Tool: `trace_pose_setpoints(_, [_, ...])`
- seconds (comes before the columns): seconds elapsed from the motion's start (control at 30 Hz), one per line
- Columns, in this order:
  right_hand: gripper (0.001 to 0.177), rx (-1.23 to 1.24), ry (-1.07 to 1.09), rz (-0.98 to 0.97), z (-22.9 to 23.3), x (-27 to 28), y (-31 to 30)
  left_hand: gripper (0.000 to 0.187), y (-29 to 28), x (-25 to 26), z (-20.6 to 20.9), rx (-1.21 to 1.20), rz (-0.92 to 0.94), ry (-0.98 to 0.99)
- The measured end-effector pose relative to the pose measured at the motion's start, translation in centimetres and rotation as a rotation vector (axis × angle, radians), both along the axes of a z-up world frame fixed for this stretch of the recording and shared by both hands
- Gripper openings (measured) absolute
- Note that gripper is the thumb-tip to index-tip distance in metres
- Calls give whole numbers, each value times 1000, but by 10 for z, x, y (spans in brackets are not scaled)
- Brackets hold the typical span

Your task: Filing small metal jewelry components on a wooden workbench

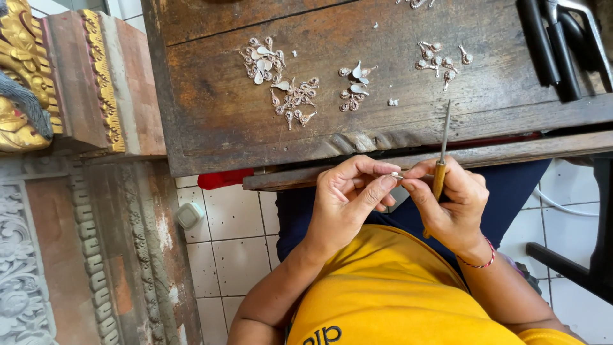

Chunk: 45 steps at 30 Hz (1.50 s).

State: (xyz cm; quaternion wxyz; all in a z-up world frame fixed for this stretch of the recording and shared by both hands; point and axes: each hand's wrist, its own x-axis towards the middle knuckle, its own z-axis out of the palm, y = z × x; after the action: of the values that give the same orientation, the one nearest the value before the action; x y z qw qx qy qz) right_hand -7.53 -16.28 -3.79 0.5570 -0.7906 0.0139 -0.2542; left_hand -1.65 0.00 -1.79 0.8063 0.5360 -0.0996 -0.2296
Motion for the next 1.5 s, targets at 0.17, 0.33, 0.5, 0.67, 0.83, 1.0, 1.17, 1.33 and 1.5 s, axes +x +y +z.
trace_pose_setpoints(0.17, [7, 64, 19, 10, -9, -4, -1, 17, -2, -3, -1, 29, 22, -72])
trace_pose_setpoints(0.33, [8, 79, 38, 44, -8, -9, 1, 13, 1, 4, 32, 157, 111, -322])
trace_pose_setpoints(0.5, [11, -46, 251, -51, -9, -18, 5, 8, 6, -1, 30, 383, 23, -341])
trace_pose_setpoints(0.67, [5, -193, 211, -33, -5, -14, 4, 8, 7, -2, 17, 401, 57, -295])
trace_pose_setpoints(0.83, [20, -210, 261, -74, 3, -18, 6, 9, 8, 2, 0, 175, 70, 48])
trace_pose_setpoints(1.0, [20, -153, 246, -64, 10, -18, 3, 24, 10, 7, 8, 24, 48, 213])
trace_pose_setpoints(1.17, [20, -164, 294, -82, 2, -26, -2, 31, 9, 3, -1, -43, 12, 252])
trace_pose_setpoints(1.33, [29, -206, 306, -92, -7, -32, -7, 31, 7, 4, -2, -73, 14, 251])
trace_pose_setpoints(1.5, [65, -290, 174, 60, -21, -44, -12, 27, 8, 4, 6, 27, 71, 180])
